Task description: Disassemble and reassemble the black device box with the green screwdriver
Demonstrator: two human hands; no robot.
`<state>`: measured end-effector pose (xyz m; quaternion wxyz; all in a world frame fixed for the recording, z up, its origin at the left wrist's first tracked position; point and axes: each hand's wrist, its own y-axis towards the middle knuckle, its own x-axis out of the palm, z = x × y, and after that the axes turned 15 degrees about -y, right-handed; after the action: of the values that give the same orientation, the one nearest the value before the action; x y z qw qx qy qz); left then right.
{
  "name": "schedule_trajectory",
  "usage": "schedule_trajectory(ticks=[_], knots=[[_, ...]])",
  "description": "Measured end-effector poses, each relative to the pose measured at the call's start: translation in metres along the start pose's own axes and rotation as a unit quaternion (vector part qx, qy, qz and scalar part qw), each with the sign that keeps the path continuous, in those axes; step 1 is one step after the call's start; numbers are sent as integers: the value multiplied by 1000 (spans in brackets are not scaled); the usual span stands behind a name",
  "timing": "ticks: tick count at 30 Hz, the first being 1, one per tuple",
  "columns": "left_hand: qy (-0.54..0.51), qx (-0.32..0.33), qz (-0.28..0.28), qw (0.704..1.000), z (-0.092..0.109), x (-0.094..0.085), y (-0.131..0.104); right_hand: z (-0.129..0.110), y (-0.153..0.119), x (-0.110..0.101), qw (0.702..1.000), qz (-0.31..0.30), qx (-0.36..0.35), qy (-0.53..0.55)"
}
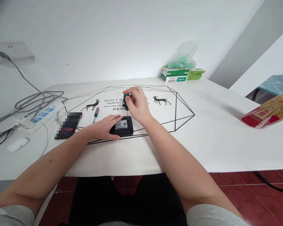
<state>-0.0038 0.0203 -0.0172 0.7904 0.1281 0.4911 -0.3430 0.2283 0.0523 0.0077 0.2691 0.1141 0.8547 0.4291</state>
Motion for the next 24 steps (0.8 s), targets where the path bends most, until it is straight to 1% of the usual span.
schedule_trajectory(ticks=[6, 9, 12, 14, 19, 24], knots=[[1, -6, -3, 1000, 0, 0, 0, -2, -2, 5, 996, -30, 77, 31], [1, -4, -2, 1000, 0, 0, 0, -2, -4, 6, 993, -50, 94, 53], [5, -3, -3, 1000, -1, 0, 1, -2, -6, 6, 992, -62, 86, 71], [6, -2, -1, 1000, -2, 1, 1, 0, -5, 5, 994, -62, 76, 56], [-4, 2, 1, 1000, -3, 1, 0, 5, -3, 2, 999, -35, -2, -7], [4, -5, -3, 1000, 0, 0, 0, 3, -3, 5, 999, -40, -2, -28]])
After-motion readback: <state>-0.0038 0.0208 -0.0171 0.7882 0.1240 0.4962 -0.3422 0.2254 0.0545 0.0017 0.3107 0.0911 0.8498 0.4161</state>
